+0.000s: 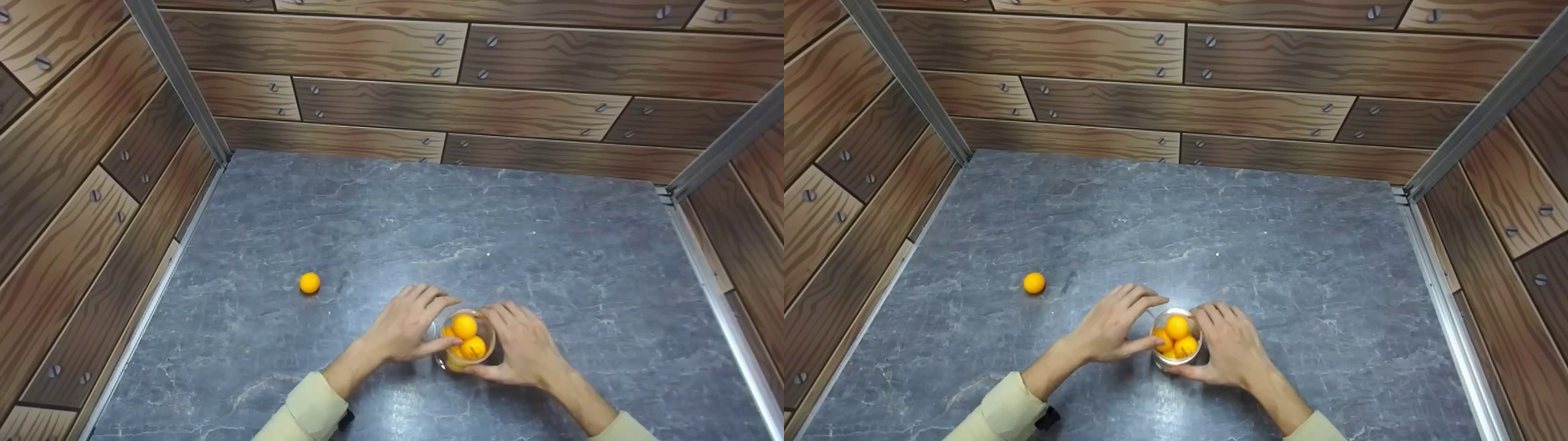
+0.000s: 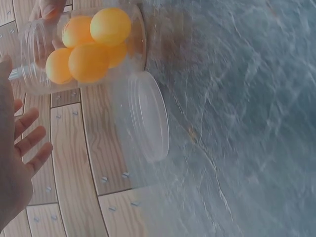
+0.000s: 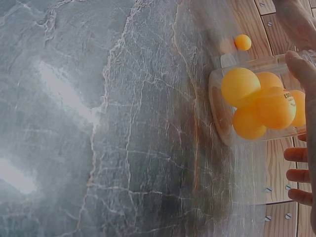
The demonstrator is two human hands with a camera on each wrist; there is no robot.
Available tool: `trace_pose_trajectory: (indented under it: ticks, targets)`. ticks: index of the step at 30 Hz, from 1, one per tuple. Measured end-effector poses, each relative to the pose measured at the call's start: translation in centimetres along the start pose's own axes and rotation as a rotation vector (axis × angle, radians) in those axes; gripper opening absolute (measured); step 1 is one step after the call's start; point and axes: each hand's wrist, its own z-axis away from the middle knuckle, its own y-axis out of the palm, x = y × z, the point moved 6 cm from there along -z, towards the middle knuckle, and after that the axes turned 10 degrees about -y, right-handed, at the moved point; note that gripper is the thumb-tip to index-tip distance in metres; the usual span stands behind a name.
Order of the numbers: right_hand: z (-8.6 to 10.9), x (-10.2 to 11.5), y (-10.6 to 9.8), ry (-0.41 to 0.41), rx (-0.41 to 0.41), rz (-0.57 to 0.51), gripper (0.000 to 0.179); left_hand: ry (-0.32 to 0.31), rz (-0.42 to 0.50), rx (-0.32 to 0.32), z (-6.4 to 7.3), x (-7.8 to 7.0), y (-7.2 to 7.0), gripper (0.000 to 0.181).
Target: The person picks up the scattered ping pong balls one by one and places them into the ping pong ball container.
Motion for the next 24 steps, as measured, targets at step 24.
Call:
trace_pose_trajectory:
  ticks: [24]
  targets:
    - [0.0, -0.2, 0.0, 0.004, 0.004, -0.001, 0.093, -0.097, -0.098, 0.034, 2.1, 4.1, -1.8, 0.062]
